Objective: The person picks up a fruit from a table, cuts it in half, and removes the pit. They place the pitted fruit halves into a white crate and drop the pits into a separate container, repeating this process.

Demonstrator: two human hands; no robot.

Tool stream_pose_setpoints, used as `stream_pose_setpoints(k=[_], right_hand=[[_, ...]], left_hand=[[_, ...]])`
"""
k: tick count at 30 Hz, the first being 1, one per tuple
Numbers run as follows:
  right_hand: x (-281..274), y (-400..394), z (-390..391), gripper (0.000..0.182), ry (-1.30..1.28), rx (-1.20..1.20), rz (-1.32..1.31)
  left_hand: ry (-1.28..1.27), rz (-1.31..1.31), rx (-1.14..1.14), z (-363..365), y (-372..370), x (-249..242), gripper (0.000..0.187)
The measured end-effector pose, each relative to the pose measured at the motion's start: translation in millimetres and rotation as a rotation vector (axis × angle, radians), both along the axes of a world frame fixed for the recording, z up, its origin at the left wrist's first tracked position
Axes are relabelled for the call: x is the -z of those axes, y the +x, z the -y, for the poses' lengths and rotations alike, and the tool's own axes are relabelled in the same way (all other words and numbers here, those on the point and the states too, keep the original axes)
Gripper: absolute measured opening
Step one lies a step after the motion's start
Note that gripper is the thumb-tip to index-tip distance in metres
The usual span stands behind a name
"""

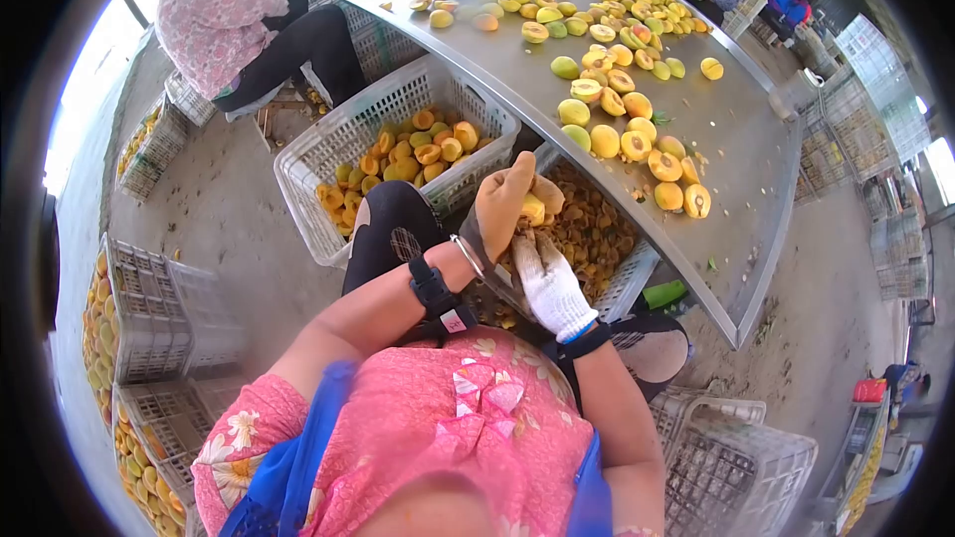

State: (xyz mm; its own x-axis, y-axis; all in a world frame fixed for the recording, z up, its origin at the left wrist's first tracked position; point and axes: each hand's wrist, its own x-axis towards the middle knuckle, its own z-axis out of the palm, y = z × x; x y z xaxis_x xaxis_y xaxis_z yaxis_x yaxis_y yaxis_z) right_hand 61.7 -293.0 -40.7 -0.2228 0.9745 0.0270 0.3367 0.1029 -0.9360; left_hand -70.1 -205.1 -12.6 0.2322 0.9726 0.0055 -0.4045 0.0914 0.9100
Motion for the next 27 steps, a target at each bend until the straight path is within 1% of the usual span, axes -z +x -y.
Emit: stream_pose_setpoints(k=[1,2,3,4,5,6,7,10,13,16,17,18,21,22,23,24,25,27], right_hand=[[1,-2,3,0.034,0.034,0.012,-0.043],[-2,-1,6,0.034,-0.236,0.073,-0.285],[-9,-1,8,0.034,-0.331,0.087,-0.35],[-16,-1,10,0.033,-0.425,0.108,-0.415],[-23,-1,12,0.033,-0.518,0.136,-0.478],[-20,8,9,0.035,-0.552,0.089,-0.451],[-16,7,10,0.036,-0.524,0.091,-0.441],[-18,3,15,0.037,-0.463,0.133,-0.416],[-37,13,21,0.03,-0.725,-0.029,-0.76],[-29,14,19,0.032,-0.754,0.029,-0.739],[-22,9,16,0.032,-0.553,0.031,-0.657],[-12,0,12,0.033,-0.354,0.038,-0.572],[-3,5,15,0.031,-0.301,0.004,-0.587],[-18,10,19,0.03,-0.516,-0.01,-0.713],[-25,13,22,0.03,-0.737,-0.029,-0.839],[-21,13,18,0.03,-0.757,0.016,-0.825],[-19,15,17,0.031,-0.739,0.0,-0.775],[-18,19,14,0.033,-0.695,-0.036,-0.673]], left_hand=[[0.006,-0.009,0.005,1,4,5,0.064],[0.015,-0.016,0.006,0,7,9,0.064],[0.025,-0.023,0.005,0,8,4,0.064],[-0.075,-0.046,0.09,1,2,-8,0.063],[-0.09,0.031,0.169,0,1,-6,0.062],[-0.104,0.108,0.249,-2,0,-1,0.062],[-0.12,0.183,0.33,-3,0,3,0.061],[0.162,-0.192,-0.053,8,17,9,0.058],[-0.058,0.001,0.17,9,11,-4,0.056],[-0.084,0.088,0.244,9,7,0,0.056],[-0.091,0.118,0.279,8,10,1,0.056],[0.057,-0.181,0.069,11,17,3,0.056],[-0.12,0.011,0.043,11,20,4,0.055],[-0.233,0.158,0.143,18,16,-11,0.055],[-0.289,0.248,0.244,21,11,-21,0.055],[-0.254,0.291,0.328,17,9,-16,0.054],[-0.217,0.332,0.412,13,7,-8,0.053],[-0.016,0.109,0.43,6,5,0,0.053]])
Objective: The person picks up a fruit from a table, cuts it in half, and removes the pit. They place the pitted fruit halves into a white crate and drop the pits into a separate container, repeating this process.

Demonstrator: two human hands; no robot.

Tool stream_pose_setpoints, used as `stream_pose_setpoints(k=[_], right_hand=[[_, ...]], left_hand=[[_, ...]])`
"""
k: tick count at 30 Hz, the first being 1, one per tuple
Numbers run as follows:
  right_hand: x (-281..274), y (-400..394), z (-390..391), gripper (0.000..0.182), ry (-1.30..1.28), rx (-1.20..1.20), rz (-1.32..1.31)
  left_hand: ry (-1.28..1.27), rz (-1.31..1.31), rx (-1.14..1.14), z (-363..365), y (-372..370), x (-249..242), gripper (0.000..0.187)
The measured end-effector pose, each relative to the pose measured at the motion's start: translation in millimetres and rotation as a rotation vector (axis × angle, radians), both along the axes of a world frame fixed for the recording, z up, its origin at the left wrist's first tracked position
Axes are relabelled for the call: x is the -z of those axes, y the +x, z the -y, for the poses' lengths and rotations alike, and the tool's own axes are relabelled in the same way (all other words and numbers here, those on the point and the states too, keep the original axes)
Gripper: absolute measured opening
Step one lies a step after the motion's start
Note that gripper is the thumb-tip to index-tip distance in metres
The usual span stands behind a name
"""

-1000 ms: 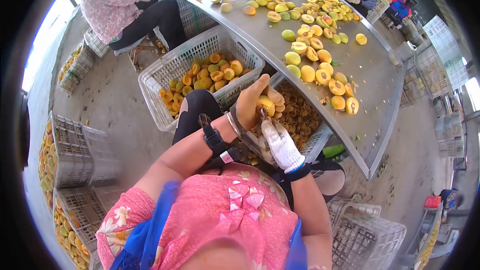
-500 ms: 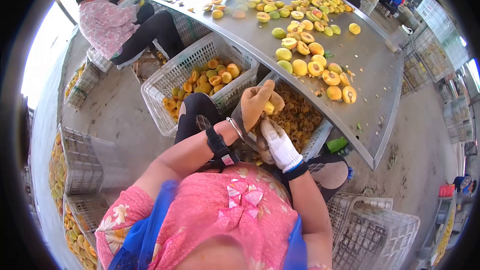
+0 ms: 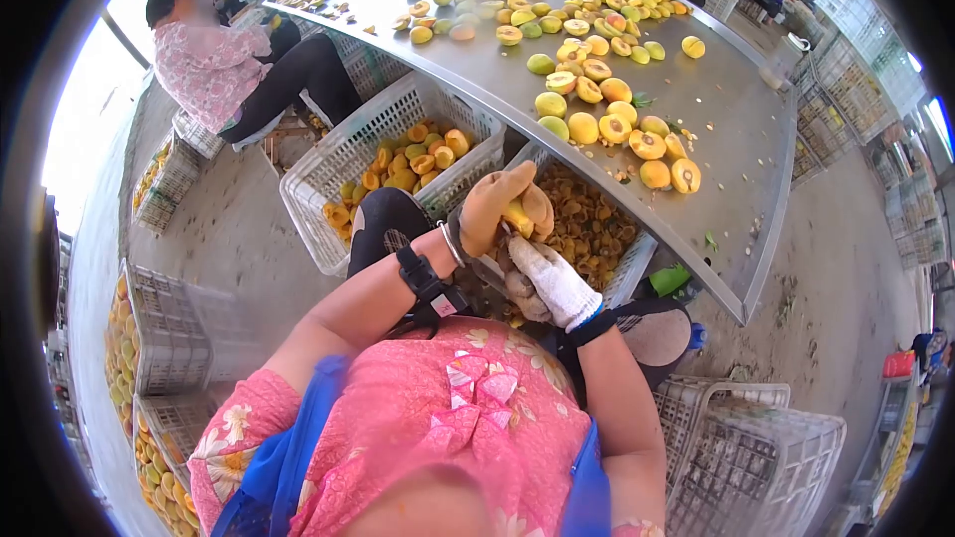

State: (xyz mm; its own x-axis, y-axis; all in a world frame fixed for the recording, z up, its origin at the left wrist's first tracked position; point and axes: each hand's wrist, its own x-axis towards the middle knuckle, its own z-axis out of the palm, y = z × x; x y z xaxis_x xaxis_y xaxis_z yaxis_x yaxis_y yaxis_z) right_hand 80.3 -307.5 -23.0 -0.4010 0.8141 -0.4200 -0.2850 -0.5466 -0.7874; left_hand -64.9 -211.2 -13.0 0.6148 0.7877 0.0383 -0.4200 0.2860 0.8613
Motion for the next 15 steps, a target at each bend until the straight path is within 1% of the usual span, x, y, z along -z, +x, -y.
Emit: stream_pose_setpoints(k=[1,4,7,10,11,14,15], right_hand=[[3,-3,-2,0.032,0.045,0.028,0.069],[-8,-3,2,0.032,-0.184,-0.041,-0.154],[10,-7,-4,0.034,-0.347,-0.131,-0.552],[21,-13,-6,0.036,-0.279,-0.201,-0.738],[22,-13,-6,0.036,-0.227,-0.206,-0.747],[16,-13,-6,0.038,-0.198,-0.259,-0.845],[15,-14,-6,0.038,-0.146,-0.242,-0.852]], left_hand=[[0.122,-0.086,0.0,-2,-1,3,0.052],[0.091,-0.1,0.044,-2,-3,3,0.053],[-0.247,0.101,0.023,6,-4,-6,0.052],[-0.515,0.298,0.041,5,-5,-2,0.05],[-0.537,0.314,-0.003,3,-4,2,0.047],[-0.586,0.345,-0.269,-16,-8,13,0.043],[-0.484,0.31,-0.385,-26,-20,17,0.042]])
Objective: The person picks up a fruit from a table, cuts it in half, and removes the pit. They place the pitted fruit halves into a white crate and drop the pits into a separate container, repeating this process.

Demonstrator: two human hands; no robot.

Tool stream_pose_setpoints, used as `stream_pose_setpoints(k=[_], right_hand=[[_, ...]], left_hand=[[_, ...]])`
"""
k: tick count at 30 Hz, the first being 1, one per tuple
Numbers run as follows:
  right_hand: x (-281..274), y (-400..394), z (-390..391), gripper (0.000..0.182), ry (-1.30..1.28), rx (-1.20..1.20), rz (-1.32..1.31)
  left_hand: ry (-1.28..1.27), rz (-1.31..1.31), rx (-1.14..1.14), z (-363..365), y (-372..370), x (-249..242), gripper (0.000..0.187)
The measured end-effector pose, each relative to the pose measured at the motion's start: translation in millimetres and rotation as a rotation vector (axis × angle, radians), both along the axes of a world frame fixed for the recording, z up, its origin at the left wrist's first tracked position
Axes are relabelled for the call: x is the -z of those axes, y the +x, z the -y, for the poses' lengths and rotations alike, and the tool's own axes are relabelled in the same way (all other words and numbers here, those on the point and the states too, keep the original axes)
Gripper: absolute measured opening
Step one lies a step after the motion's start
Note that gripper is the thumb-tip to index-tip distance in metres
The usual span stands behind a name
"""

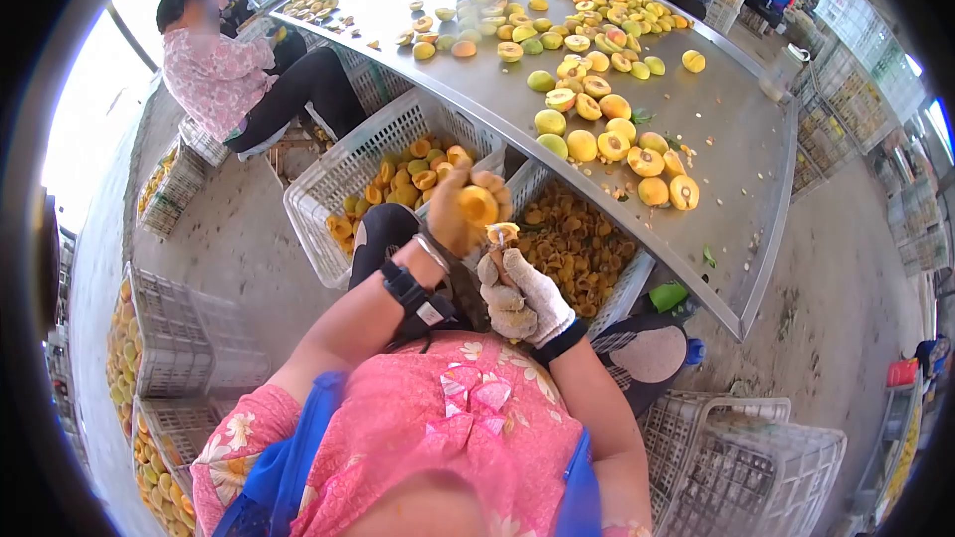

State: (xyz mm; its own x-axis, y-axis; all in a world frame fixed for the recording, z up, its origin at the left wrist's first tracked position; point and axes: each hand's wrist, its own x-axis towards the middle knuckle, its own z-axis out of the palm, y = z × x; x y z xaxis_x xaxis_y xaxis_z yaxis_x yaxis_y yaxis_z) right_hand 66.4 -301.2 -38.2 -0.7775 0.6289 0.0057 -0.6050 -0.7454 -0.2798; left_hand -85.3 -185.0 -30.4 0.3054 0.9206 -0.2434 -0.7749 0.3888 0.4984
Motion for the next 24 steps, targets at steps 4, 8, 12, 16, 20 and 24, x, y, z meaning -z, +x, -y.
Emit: stream_pose_setpoints(k=[4,8,12,16,20,24], right_hand=[[21,20,1,0.041,-0.162,0.175,-0.092],[29,23,-8,0.042,-0.23,0.325,-0.074],[33,16,-19,0.044,-0.264,0.29,0.022],[33,17,-23,0.04,-0.301,0.355,0.136],[27,21,-19,0.04,-0.286,0.436,0.26],[24,23,-14,0.041,-0.246,0.456,0.323]], left_hand=[[0.478,-0.621,-0.156,-31,-109,-17,0.044],[0.519,-1.564,-0.258,-50,-150,-42,0.038],[0.826,-1.794,-0.187,-73,-87,-63,0.044],[0.97,-1.853,0.114,-110,16,-66,0.061],[0.831,-1.979,0.161,-152,86,-45,0.069],[0.707,-2.034,0.308,-180,107,-35,0.068]])
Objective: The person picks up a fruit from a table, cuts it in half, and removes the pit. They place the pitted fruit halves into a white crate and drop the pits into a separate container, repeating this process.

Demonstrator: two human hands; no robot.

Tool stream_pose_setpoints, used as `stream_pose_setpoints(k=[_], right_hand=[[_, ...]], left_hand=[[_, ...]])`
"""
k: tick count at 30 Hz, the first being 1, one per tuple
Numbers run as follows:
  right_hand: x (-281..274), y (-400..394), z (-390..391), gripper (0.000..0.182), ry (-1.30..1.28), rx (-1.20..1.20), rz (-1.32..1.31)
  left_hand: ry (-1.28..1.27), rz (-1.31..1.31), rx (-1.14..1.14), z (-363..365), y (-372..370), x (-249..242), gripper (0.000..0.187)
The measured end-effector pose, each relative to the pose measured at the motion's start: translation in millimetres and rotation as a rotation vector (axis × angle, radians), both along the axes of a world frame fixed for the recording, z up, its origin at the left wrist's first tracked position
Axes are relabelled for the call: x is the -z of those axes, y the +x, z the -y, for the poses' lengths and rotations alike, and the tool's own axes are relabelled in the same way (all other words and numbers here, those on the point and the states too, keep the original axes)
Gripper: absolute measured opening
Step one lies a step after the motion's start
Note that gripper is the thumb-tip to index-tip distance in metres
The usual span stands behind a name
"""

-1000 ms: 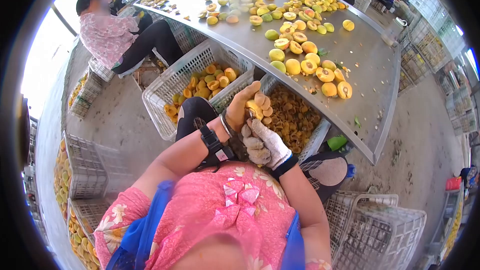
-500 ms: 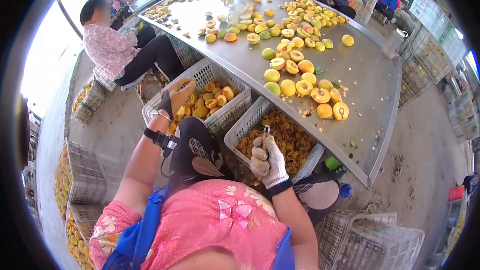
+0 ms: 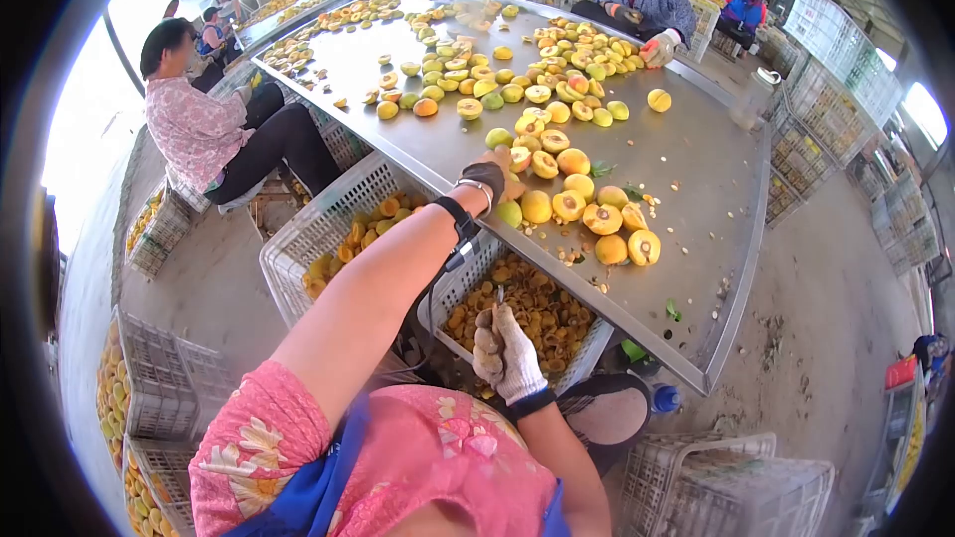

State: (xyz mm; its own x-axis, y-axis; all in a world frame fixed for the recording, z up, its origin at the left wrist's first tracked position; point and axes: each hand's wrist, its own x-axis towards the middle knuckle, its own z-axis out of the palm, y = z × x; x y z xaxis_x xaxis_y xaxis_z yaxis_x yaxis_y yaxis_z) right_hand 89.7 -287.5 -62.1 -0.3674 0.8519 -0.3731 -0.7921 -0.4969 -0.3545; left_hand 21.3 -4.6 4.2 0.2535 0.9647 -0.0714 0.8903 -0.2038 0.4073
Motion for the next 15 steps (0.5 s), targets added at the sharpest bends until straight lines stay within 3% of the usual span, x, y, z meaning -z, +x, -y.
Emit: stream_pose_setpoints(k=[2,5,6,10,13,15], right_hand=[[-9,-1,2,0.04,0.002,0.012,0.07],[-17,0,4,0.038,0.08,0.06,0.246],[-13,0,3,0.036,0.137,0.097,0.336],[-29,0,-2,0.028,0.249,0.153,0.562],[-41,-5,-8,0.024,0.43,0.182,0.829],[-60,-6,-6,0.023,0.352,0.098,0.879]], left_hand=[[-0.039,0.01,-0.017,-9,-1,3,0.064],[-0.099,0.418,0.016,-8,-17,14,0.062],[0.054,0.607,0.101,5,-27,16,0.053],[-0.412,1.681,0.193,56,-53,14,0.033],[-0.744,1.961,0.228,106,-75,5,0.034],[0.034,1.19,0.443,115,-83,25,0.042]])
